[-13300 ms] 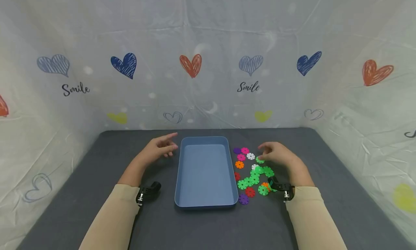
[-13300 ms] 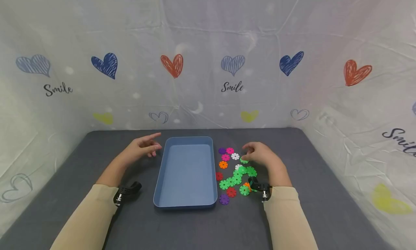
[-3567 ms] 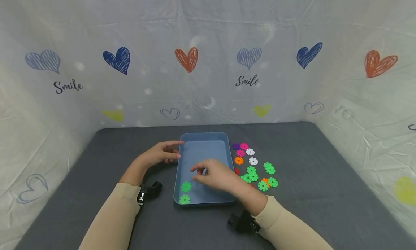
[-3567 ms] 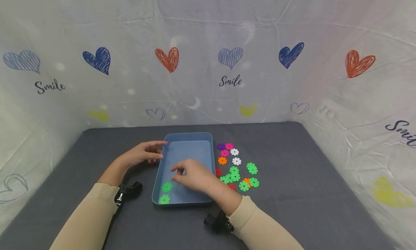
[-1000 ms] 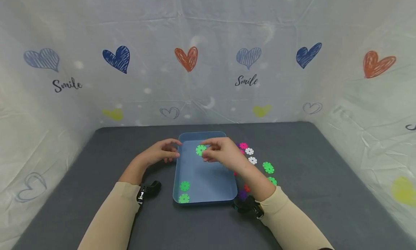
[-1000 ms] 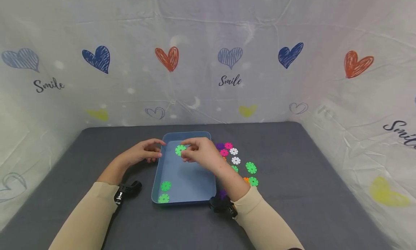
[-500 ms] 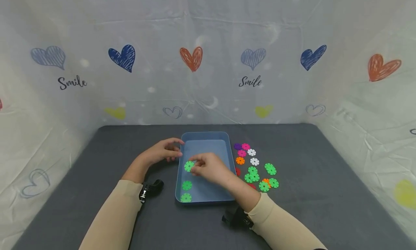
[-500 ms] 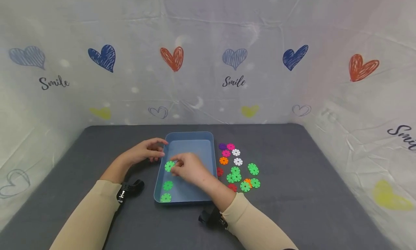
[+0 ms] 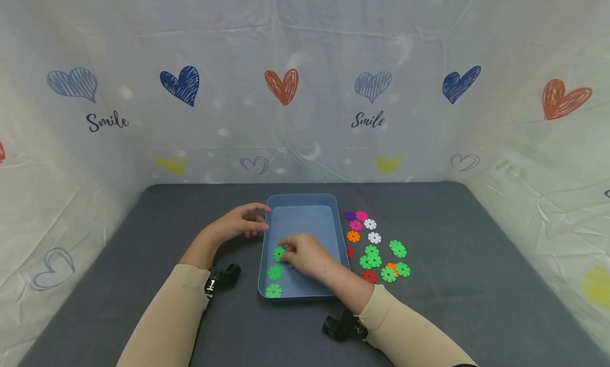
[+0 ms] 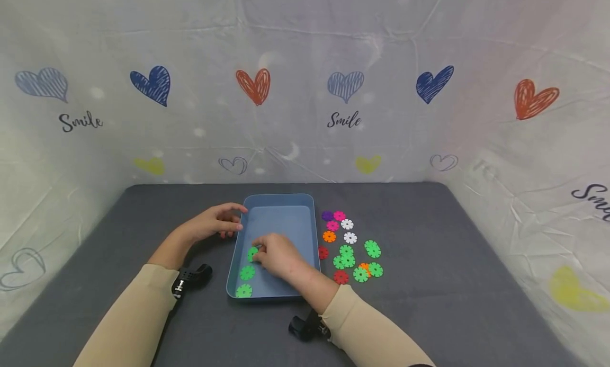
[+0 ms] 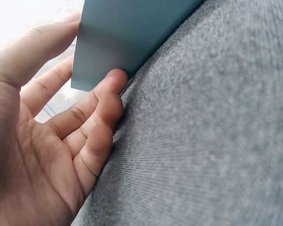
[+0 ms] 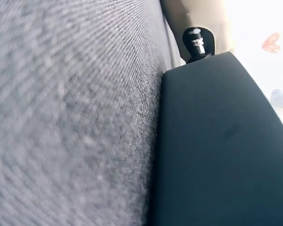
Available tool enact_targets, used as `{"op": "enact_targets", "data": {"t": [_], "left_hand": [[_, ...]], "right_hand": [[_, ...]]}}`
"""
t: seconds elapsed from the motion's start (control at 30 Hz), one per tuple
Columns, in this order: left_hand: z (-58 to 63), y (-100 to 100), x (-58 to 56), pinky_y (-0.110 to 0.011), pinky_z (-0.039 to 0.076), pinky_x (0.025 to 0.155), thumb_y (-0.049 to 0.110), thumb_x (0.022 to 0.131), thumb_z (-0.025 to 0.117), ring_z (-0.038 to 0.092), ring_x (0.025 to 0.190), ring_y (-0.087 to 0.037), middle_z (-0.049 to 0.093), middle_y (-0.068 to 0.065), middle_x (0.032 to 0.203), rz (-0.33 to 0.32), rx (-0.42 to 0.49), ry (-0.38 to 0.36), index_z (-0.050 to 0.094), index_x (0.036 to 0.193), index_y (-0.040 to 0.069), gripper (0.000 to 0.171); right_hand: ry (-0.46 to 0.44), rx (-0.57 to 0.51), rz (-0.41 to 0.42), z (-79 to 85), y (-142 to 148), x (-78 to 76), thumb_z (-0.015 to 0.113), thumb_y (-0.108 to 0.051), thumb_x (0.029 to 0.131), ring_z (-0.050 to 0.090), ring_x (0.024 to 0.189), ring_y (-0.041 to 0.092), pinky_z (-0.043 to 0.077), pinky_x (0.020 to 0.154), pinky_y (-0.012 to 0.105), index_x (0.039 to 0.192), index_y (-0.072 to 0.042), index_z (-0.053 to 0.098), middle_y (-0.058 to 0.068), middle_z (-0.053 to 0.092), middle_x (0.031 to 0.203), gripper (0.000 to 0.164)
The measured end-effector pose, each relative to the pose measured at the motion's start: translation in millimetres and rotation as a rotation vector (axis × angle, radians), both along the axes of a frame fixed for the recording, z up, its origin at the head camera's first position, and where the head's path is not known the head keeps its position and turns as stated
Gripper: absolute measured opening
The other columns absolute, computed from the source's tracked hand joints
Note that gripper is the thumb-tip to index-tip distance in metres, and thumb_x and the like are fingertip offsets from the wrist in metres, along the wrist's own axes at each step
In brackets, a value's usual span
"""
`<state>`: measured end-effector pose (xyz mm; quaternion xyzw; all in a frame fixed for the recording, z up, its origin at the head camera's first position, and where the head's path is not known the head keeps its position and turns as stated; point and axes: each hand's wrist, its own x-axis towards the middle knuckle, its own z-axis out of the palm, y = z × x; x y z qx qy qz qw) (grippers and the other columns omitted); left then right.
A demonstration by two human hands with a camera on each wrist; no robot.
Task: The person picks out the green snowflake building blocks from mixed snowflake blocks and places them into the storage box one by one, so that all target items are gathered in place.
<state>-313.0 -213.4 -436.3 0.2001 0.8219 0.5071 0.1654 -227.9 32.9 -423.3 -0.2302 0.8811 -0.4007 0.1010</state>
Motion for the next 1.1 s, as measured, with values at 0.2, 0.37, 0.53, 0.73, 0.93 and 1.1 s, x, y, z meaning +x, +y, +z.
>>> {"op": "enact_targets", "data": {"t": [0.2, 0.37, 0.53, 0.73, 0.93, 1.1], "left_hand": [[2.0, 1, 0.0, -0.039, 0.049, 0.068, 0.017, 0.097, 0.073, 0.059, 0.08, -0.026, 0.068, -0.012, 0.103, 0.004, -0.017, 0.006, 0.051, 0.144, 0.001, 0.054], [3.1, 2, 0.0, -0.039, 0.049, 0.068, 0.018, 0.097, 0.073, 0.06, 0.08, -0.026, 0.068, -0.012, 0.104, 0.006, -0.026, 0.009, 0.051, 0.144, 0.002, 0.054], [2.6, 3, 0.1, -0.038, 0.049, 0.068, 0.019, 0.097, 0.074, 0.06, 0.08, -0.025, 0.068, -0.011, 0.105, 0.019, -0.034, 0.002, 0.053, 0.144, 0.005, 0.054], [2.4, 5, 0.4, -0.039, 0.049, 0.069, 0.019, 0.097, 0.074, 0.06, 0.081, -0.025, 0.069, -0.011, 0.105, 0.029, -0.039, -0.006, 0.053, 0.144, 0.006, 0.053], [1.2, 5, 0.5, -0.038, 0.049, 0.069, 0.019, 0.096, 0.076, 0.06, 0.08, -0.025, 0.068, -0.011, 0.104, 0.047, -0.042, -0.017, 0.054, 0.142, 0.007, 0.053], [0.8, 3, 1.4, -0.038, 0.049, 0.07, 0.019, 0.097, 0.075, 0.06, 0.082, -0.026, 0.067, -0.011, 0.106, 0.027, -0.039, -0.01, 0.053, 0.143, 0.006, 0.053]], "right_hand": [[0.07, 0.052, -0.02, 0.8, 1, -0.2, 0.066, -0.005, 0.1, 0.062, 0.066, 0.004, 0.049, 0.061, 0.024, 0.122, 0.0, 0.074, 0.006, 0.075, 0.098, 0.023], [0.091, 0.067, -0.003, 1.9, 2, -0.1, 0.065, -0.003, 0.101, 0.064, 0.071, 0.005, 0.051, 0.064, 0.025, 0.119, -0.001, 0.075, 0.007, 0.076, 0.103, 0.021], [0.095, 0.048, 0.023, 9.6, 9, 0.9, 0.065, -0.007, 0.101, 0.067, 0.085, 0.012, 0.053, 0.074, 0.03, 0.12, -0.003, 0.075, 0.006, 0.075, 0.106, 0.022], [0.061, 0.024, 0.055, 30.2, 29, -1.5, 0.065, -0.016, 0.102, 0.063, 0.081, 0.013, 0.051, 0.069, 0.03, 0.123, -0.005, 0.074, 0.002, 0.072, 0.108, 0.025], [0.074, 0.016, 0.022, 49.9, 59, -9.1, 0.066, -0.023, 0.102, 0.063, 0.079, 0.012, 0.05, 0.067, 0.032, 0.125, -0.009, 0.074, -0.002, 0.07, 0.105, 0.027], [0.025, 0.005, -0.008, 60.5, 97, -20.7, 0.065, -0.027, 0.103, 0.062, 0.078, 0.022, 0.049, 0.065, 0.034, 0.13, -0.013, 0.071, 0.004, 0.068, 0.106, 0.031]]}}
